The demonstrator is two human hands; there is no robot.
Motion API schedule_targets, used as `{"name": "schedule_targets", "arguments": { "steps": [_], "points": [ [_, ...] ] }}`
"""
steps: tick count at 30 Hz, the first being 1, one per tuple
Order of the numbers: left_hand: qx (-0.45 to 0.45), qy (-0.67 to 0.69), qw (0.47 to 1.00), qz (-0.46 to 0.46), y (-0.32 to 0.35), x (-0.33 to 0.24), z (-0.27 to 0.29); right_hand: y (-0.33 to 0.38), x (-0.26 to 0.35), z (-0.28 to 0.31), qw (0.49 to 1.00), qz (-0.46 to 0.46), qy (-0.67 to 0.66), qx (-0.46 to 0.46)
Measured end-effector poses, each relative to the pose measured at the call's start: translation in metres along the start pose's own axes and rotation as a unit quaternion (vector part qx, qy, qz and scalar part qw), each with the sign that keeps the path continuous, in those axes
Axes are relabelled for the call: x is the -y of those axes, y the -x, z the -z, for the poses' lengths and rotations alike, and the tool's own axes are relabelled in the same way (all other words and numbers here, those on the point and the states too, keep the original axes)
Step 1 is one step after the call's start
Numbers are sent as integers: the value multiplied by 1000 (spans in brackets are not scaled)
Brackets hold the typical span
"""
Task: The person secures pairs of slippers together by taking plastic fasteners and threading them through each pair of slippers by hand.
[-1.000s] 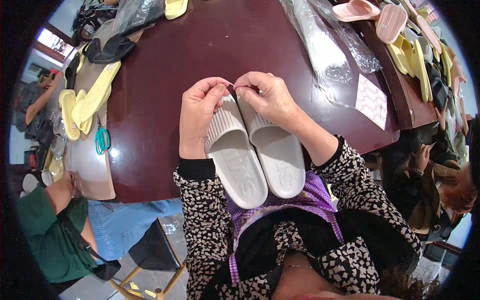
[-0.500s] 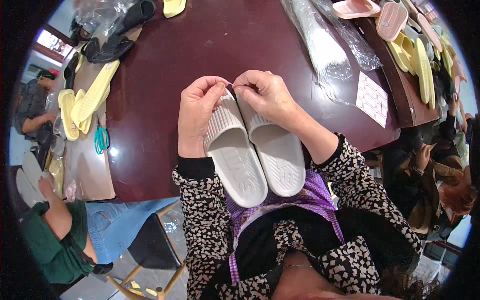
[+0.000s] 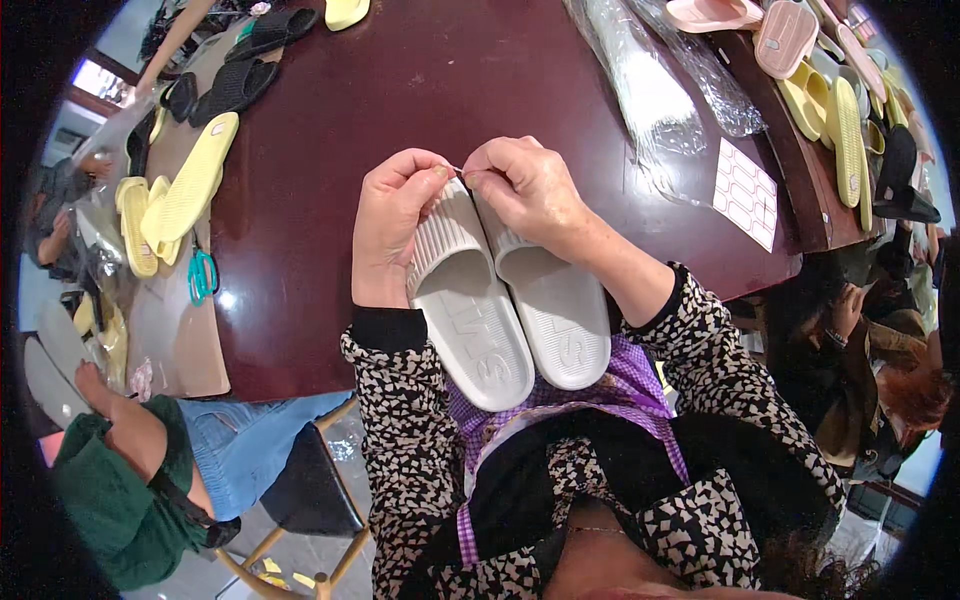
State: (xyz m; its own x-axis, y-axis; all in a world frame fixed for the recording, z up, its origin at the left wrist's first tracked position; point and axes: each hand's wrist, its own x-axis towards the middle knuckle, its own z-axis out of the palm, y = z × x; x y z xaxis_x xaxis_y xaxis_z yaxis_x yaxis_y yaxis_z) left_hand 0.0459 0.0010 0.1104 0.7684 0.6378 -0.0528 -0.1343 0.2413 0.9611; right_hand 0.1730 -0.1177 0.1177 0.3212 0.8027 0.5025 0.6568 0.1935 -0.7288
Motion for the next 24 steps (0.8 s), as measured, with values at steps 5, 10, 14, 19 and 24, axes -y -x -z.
{"name": "schedule_targets", "arguments": {
  "steps": [5,10,14,19,24],
  "points": [
    [1,5,1000,10,0,0,-1,2,-2,0,999,32,10,-6],
    [16,23,999,17,3,-2,-1,1,-1,0,1000,-14,-20,10],
    [24,28,999,21,2,0,1,3,-2,-1,1000,4,-21,11],
    [40,18,999,21,3,3,2,2,-1,-3,999,-13,-36,11],
    [25,25,999,19,3,-1,0,1,-2,-5,997,-47,-65,-2]
  ]
}}
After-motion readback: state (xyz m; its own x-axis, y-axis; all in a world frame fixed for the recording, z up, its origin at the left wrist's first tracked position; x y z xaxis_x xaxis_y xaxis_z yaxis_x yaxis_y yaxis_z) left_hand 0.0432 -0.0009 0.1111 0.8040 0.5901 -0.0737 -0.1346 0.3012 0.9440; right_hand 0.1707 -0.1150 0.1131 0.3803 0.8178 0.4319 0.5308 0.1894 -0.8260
